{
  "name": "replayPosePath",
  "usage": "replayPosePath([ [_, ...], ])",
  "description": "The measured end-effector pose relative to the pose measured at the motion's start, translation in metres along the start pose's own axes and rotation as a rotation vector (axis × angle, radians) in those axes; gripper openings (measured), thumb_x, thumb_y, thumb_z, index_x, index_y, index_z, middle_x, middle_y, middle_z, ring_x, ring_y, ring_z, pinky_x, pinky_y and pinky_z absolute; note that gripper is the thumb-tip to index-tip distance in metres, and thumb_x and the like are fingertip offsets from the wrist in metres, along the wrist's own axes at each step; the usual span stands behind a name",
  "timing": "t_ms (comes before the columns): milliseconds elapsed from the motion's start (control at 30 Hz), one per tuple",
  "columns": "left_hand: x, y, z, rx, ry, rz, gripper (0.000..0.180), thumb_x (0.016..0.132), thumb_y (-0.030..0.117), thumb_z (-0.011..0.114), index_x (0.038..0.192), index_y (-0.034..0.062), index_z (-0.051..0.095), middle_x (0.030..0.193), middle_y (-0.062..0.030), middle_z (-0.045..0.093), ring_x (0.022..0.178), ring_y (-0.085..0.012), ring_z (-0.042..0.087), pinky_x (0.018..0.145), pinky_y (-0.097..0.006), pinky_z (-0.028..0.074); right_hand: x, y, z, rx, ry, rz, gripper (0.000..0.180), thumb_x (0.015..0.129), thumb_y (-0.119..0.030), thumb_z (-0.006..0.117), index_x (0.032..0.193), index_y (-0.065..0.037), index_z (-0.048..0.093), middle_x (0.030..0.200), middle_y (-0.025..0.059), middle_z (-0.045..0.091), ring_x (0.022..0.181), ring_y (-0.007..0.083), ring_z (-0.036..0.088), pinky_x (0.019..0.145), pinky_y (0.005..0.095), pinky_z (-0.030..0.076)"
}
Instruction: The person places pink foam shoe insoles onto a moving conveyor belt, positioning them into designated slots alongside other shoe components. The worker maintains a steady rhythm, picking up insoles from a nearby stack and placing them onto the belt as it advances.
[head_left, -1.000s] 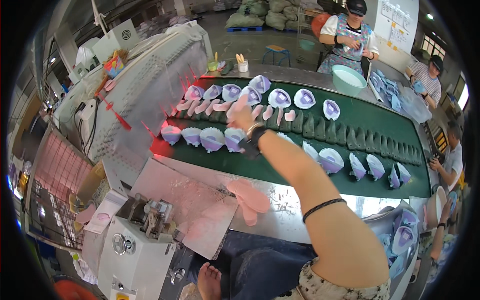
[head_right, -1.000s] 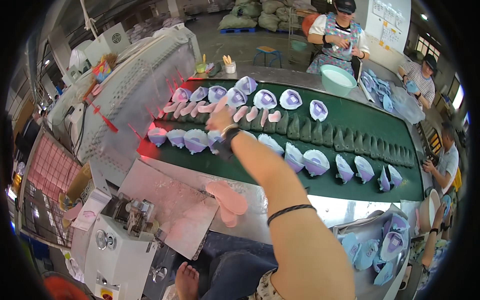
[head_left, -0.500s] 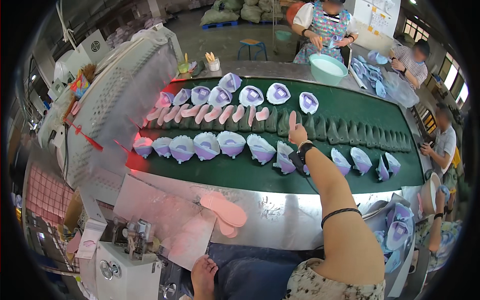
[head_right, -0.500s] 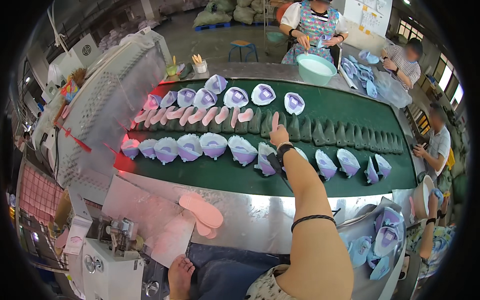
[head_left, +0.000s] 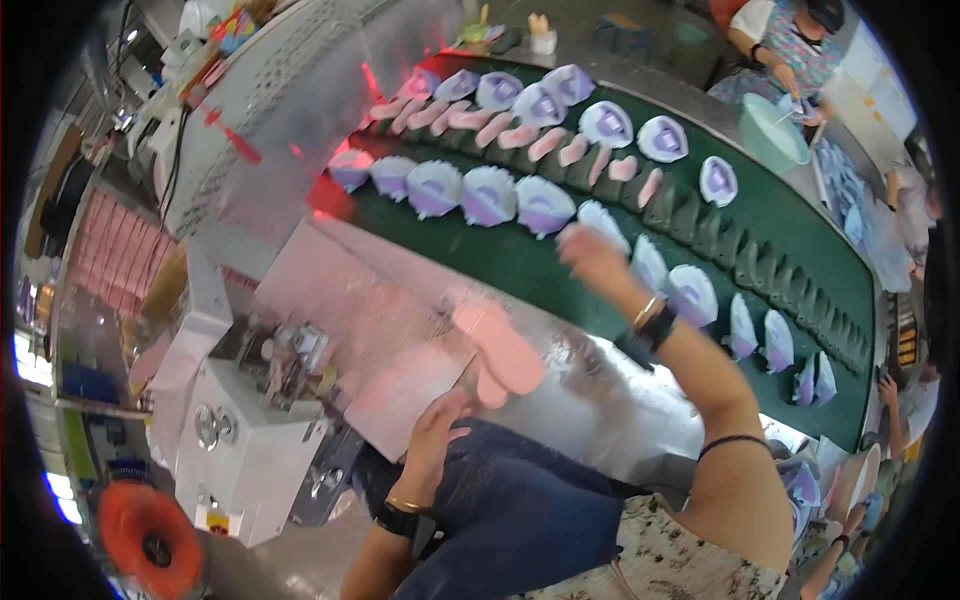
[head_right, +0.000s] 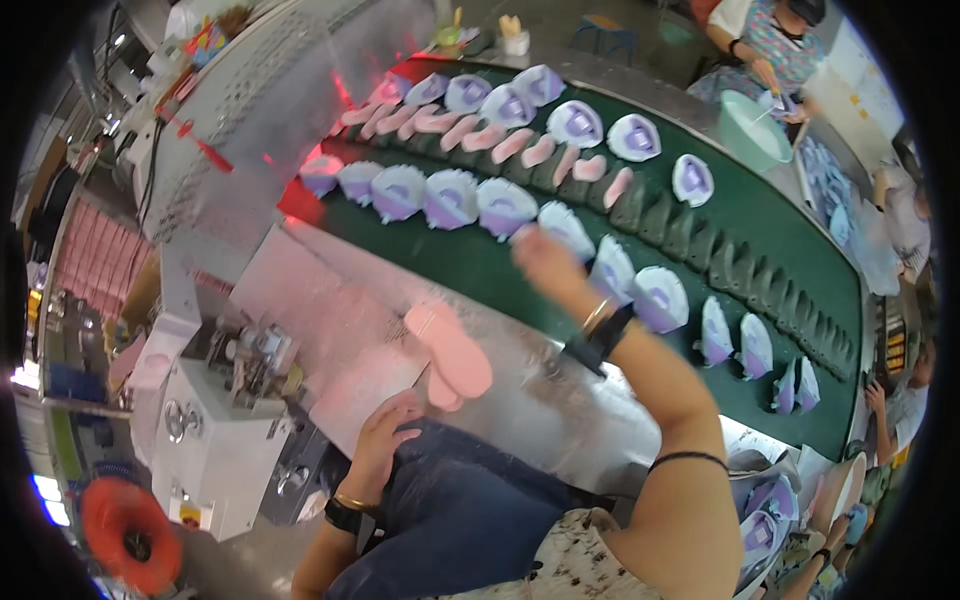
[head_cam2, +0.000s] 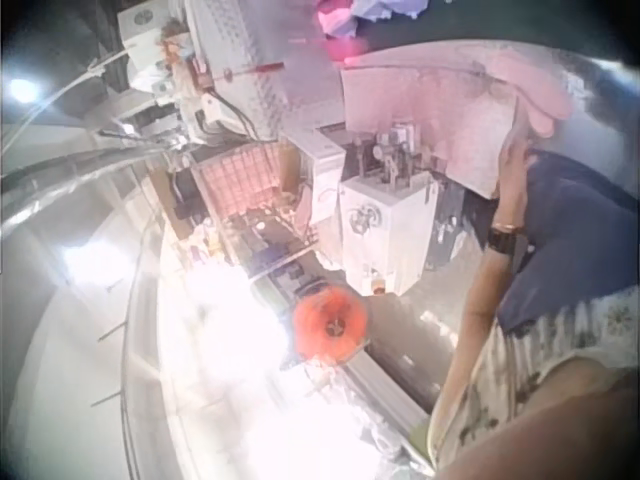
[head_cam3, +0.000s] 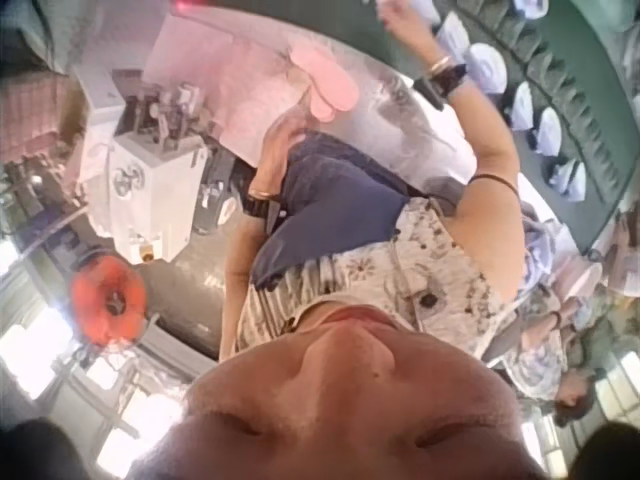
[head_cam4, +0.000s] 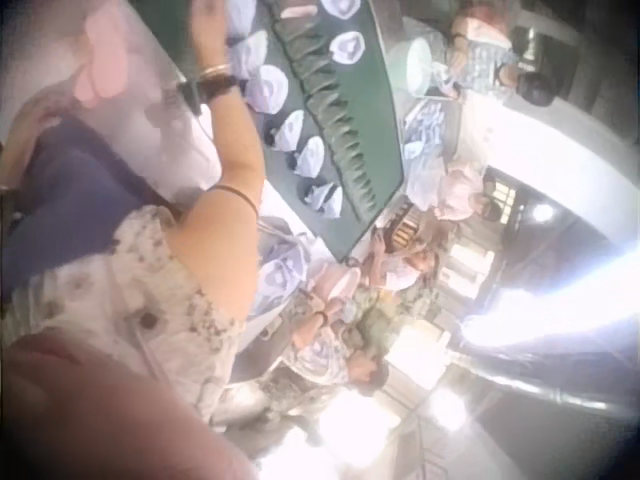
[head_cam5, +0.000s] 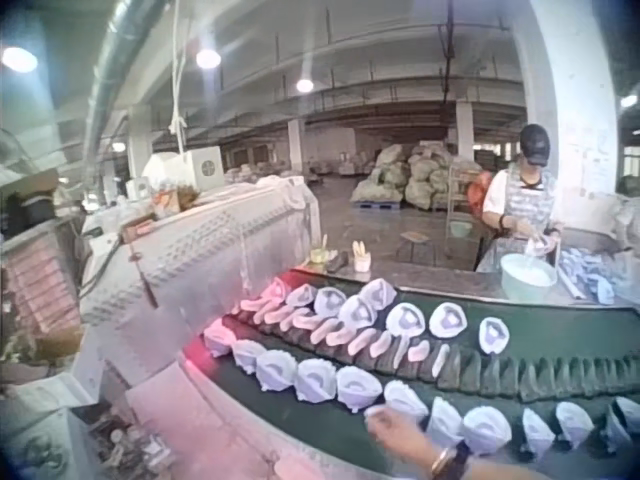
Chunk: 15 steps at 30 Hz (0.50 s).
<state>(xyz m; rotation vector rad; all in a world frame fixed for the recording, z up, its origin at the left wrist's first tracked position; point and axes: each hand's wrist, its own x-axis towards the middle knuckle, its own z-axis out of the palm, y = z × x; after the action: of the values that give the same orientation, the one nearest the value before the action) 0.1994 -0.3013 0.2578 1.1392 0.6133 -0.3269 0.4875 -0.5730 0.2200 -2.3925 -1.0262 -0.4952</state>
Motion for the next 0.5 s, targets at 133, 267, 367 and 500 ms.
replayPosePath([
  [133, 0.027, 0.003, 0.024, 0.152, 0.032, 0.1, 0.046, 0.095, 0.023, 0.049, 0.135, 0.0012, 0.046, 0.133, -0.0092, 0.05, 0.12, -0.0176, 0.048, 0.096, -0.032, 0.039, -0.046, -0.132, 0.008, 0.513, -0.488, 0.549, 0.041, 0.083, -0.036, 0.066, 0.105, -0.002, 0.058, 0.085, 0.0157, 0.063, 0.075, 0.0323, 0.061, 0.068, 0.0403, 0.048],
  [267, 0.031, -0.008, 0.034, 0.11, 0.032, 0.152, 0.047, 0.094, 0.016, 0.051, 0.137, -0.0022, 0.042, 0.134, -0.0121, 0.049, 0.122, -0.0203, 0.047, 0.103, -0.033, 0.036, -0.056, -0.163, -0.007, 0.7, -0.335, 0.773, 0.049, 0.083, -0.032, 0.069, 0.116, 0.001, 0.056, 0.084, 0.0125, 0.063, 0.072, 0.0211, 0.06, 0.065, 0.0337, 0.048],
  [367, 0.025, -0.017, 0.029, 0.185, 0.095, 0.276, 0.045, 0.094, 0.013, 0.053, 0.135, -0.0039, 0.043, 0.131, -0.0138, 0.052, 0.119, -0.0209, 0.05, 0.102, -0.032, 0.037, -0.064, -0.159, -0.007, 0.882, -0.301, 0.845, 0.054, 0.082, -0.031, 0.071, 0.122, 0.001, 0.054, 0.086, 0.0085, 0.063, 0.074, 0.0139, 0.058, 0.065, 0.0297, 0.048],
  [500, 0.016, 0.006, 0.019, 0.212, 0.172, 0.424, 0.039, 0.094, 0.011, 0.052, 0.13, -0.0035, 0.048, 0.12, -0.0125, 0.058, 0.106, -0.0187, 0.056, 0.09, -0.029, 0.045, -0.061, -0.177, -0.018, 1.035, -0.333, 0.77, 0.059, 0.082, -0.031, 0.071, 0.13, -0.003, 0.052, 0.092, 0.0043, 0.064, 0.076, 0.0102, 0.057, 0.068, 0.0276, 0.048],
])
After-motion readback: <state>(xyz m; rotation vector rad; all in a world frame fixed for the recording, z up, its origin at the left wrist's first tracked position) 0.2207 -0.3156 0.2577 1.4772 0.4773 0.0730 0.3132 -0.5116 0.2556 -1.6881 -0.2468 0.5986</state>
